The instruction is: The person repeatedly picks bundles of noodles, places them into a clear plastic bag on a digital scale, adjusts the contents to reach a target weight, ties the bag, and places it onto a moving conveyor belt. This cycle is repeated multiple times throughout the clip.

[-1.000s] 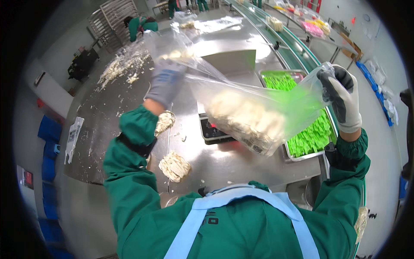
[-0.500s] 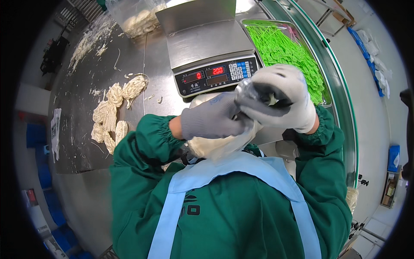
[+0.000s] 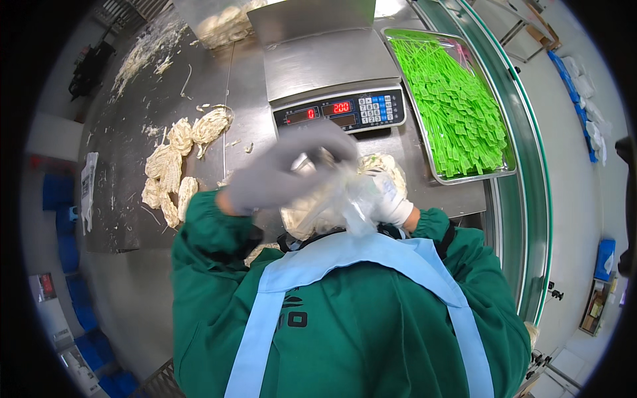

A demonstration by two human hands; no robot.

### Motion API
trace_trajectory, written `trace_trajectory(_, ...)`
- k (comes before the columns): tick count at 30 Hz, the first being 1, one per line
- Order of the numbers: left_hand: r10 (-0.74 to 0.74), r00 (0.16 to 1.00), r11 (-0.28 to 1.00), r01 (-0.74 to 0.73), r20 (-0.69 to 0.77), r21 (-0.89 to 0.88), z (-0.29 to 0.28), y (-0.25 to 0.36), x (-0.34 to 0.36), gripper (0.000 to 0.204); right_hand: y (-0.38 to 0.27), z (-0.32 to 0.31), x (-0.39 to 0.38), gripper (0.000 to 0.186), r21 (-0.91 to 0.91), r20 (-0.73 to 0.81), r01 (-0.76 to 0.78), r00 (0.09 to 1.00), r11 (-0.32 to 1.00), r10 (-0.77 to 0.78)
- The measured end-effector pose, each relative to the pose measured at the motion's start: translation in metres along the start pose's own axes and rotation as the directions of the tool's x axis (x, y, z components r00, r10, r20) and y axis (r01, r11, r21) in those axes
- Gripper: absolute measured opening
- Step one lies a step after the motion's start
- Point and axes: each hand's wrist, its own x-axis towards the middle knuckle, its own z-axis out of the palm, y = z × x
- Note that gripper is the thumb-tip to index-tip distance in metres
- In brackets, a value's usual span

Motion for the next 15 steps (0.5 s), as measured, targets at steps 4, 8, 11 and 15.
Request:
trace_trajectory(4,0.002,0.913,0.932,0.146,-0.408,0.331,-0.061,-0.017,-0.070,0.083,-0.004,-0.018,0.010,0.026,0.288,-0.023,-0.206,0.975,0.935,0.222)
trace_trajectory(8,-0.368,0.920,0.541,0.332,-0.137,0.773,0.019,-0.069,-0.096,0.098,-0.012,-0.020,0.015,0.020,0.193,0.023,-0.262,0.965,0.946,0.262)
trace_trajectory(11,0.031,0.961,0.688,0.178,-0.274,0.704,0.072,-0.117,-0.078,0.081,-0.004,-0.009,0.014,0.021,0.316,0.028,-0.283,0.957,0.905,0.290)
trace_trajectory(15,-0.142,0.853,0.961,0.241,-0.502,0.136,0.090,-0.147,-0.049,0.054,0.017,-0.003,0.009,0.030,0.698,0.086,-0.339,0.914,0.631,0.397)
